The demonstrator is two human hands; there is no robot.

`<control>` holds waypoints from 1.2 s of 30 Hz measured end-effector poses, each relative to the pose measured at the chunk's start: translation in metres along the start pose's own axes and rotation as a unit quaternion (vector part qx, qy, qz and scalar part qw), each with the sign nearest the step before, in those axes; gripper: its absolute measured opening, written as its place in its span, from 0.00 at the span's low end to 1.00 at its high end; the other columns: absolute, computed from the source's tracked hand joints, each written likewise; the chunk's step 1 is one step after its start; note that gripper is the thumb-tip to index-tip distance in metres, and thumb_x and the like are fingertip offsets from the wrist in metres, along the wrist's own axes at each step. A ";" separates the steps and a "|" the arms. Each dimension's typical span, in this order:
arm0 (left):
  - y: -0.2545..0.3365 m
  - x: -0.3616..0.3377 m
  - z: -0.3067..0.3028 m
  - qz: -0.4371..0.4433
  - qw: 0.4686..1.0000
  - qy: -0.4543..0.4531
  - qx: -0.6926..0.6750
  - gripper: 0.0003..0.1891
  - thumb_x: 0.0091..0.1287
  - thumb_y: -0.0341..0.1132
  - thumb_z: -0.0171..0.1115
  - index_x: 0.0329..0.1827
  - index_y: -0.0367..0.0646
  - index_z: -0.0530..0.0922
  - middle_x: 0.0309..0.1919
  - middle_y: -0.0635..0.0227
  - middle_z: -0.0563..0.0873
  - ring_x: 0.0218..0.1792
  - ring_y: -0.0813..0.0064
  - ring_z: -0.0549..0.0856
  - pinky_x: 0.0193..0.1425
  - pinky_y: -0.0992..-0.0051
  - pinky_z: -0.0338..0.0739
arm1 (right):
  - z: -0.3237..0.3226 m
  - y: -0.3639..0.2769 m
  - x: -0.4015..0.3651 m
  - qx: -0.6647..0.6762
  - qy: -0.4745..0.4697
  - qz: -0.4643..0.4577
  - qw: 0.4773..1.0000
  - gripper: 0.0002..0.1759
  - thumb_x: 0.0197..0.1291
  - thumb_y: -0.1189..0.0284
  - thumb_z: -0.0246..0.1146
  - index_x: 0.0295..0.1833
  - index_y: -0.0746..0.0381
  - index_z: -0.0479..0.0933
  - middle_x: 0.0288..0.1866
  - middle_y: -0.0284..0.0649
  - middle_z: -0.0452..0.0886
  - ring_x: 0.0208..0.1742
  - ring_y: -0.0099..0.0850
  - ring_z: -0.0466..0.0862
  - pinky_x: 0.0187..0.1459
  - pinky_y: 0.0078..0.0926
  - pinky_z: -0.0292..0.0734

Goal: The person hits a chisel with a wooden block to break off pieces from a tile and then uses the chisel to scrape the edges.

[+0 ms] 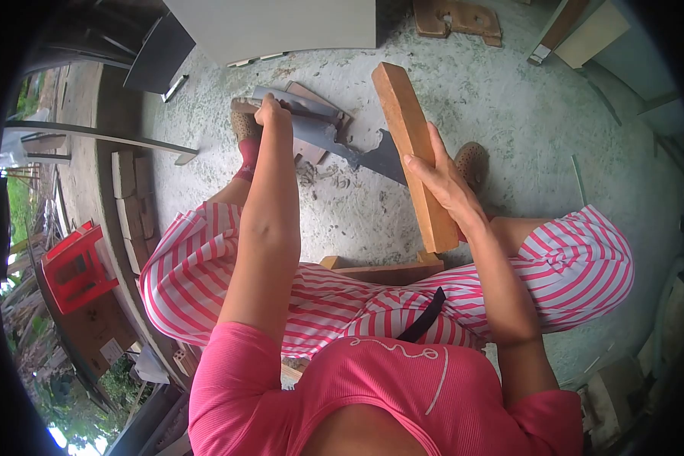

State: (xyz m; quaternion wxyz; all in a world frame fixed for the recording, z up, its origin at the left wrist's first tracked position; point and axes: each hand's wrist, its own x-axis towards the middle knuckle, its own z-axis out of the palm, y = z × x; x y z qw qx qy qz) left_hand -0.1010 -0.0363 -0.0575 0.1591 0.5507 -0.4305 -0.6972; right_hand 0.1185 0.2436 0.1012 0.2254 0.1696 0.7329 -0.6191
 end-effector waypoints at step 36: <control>-0.081 -0.060 -0.054 0.218 0.767 -0.131 0.589 0.21 0.47 0.40 0.68 0.40 0.34 0.78 0.40 0.46 0.85 0.45 0.49 0.84 0.52 0.61 0.77 | -0.018 -0.006 -0.002 0.059 0.013 -0.048 0.997 0.59 0.52 0.41 0.61 0.76 0.64 0.39 0.72 0.63 0.54 0.75 0.49 0.55 0.72 0.38 0.50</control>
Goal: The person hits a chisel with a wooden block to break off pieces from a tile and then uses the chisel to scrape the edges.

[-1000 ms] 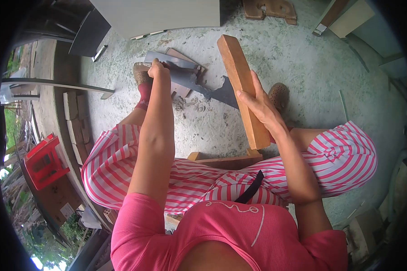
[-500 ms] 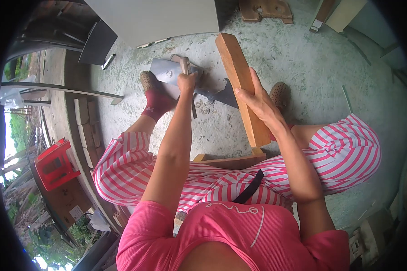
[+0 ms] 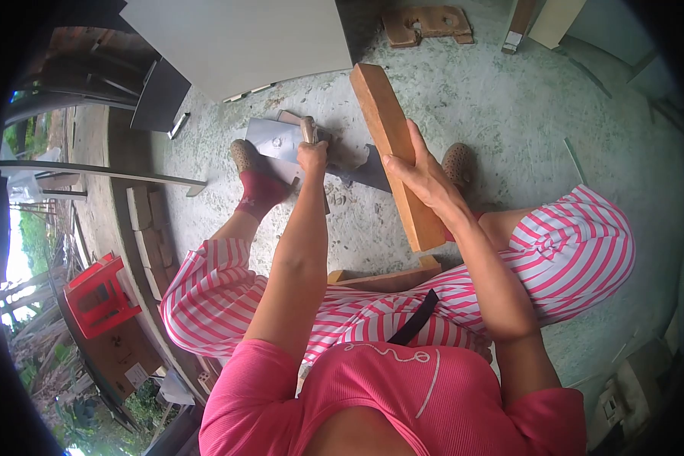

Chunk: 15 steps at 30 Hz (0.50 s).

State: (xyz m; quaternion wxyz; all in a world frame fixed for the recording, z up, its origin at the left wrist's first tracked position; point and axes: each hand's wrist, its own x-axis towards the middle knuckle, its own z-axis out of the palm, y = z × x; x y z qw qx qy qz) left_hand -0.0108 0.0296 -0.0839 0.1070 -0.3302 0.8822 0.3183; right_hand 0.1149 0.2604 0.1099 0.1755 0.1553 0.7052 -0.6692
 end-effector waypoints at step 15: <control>-0.047 -0.001 -0.027 0.060 0.947 -0.089 -0.302 0.06 0.54 0.30 0.62 0.27 0.38 0.74 0.15 0.69 0.76 0.13 0.77 0.76 0.17 0.76 0.72 | -0.003 -0.002 -0.001 -0.021 0.023 -0.011 0.999 0.60 0.51 0.40 0.60 0.76 0.66 0.39 0.73 0.61 0.52 0.76 0.49 0.52 0.72 0.39 0.48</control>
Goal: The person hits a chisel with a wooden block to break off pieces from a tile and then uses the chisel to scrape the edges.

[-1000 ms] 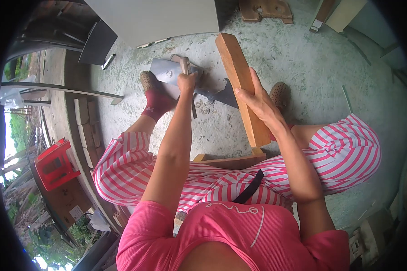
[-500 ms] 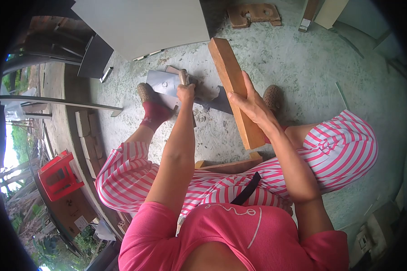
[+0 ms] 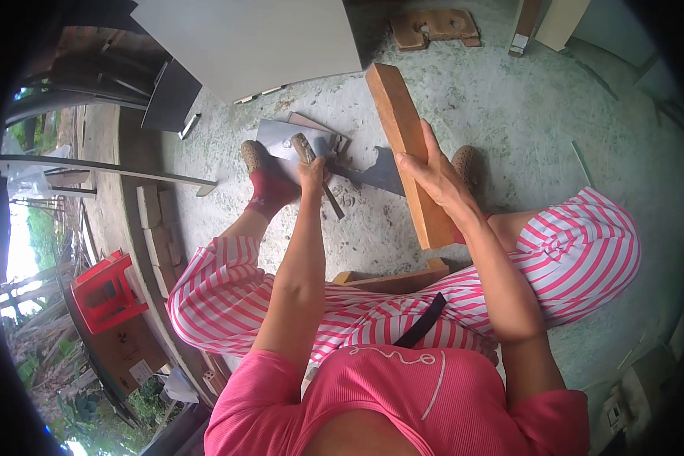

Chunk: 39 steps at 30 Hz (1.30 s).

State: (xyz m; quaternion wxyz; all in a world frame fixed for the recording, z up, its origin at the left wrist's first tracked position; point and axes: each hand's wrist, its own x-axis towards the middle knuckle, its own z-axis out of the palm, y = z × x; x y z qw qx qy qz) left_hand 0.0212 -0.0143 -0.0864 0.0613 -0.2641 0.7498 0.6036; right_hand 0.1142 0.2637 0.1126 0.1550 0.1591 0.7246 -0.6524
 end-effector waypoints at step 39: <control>0.100 -0.020 0.032 0.264 0.950 0.109 -0.125 0.25 0.63 0.38 0.64 0.56 0.37 0.63 0.47 0.62 0.72 0.48 0.69 0.72 0.58 0.69 0.66 | 0.006 0.013 0.002 -0.006 -0.013 -0.005 1.000 0.56 0.55 0.43 0.60 0.77 0.61 0.40 0.70 0.57 0.60 0.71 0.44 0.62 0.69 0.35 0.55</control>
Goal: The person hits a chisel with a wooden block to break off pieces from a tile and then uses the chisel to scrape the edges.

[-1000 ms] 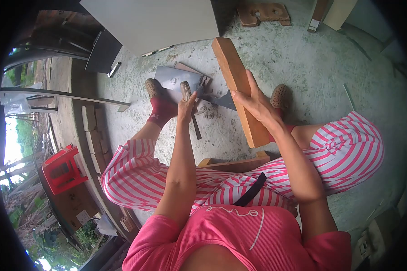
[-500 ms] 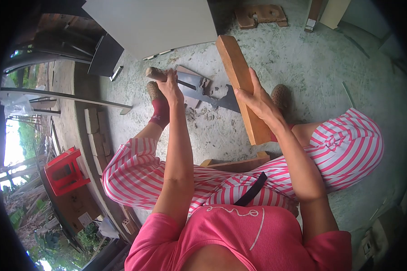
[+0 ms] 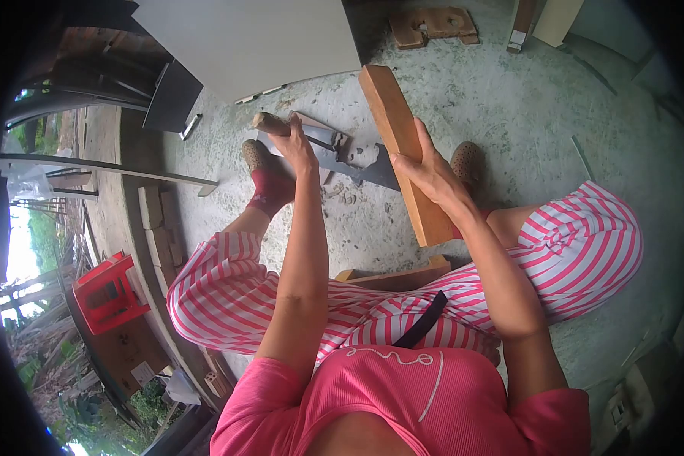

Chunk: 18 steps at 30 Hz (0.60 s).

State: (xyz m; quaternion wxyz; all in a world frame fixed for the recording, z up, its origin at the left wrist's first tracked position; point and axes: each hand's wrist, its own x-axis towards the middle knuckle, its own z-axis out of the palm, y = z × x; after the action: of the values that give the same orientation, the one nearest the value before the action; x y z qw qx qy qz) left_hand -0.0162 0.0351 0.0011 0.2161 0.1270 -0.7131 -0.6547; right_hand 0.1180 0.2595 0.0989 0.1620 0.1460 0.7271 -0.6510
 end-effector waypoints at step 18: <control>0.003 0.001 -0.014 0.021 0.994 -0.012 0.104 0.22 0.60 0.40 0.68 0.48 0.36 0.68 0.37 0.60 0.79 0.37 0.68 0.77 0.48 0.69 0.72 | 0.010 0.003 0.002 -0.082 -0.023 -0.002 0.996 0.55 0.53 0.48 0.60 0.77 0.61 0.39 0.68 0.64 0.63 0.68 0.53 0.67 0.65 0.37 0.63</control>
State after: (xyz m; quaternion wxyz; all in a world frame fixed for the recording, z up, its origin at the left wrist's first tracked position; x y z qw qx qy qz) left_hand -0.0098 0.0226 0.0044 0.2063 0.1261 -0.7825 -0.5738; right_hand 0.1178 0.2504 0.0941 0.1889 0.1152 0.7745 -0.5926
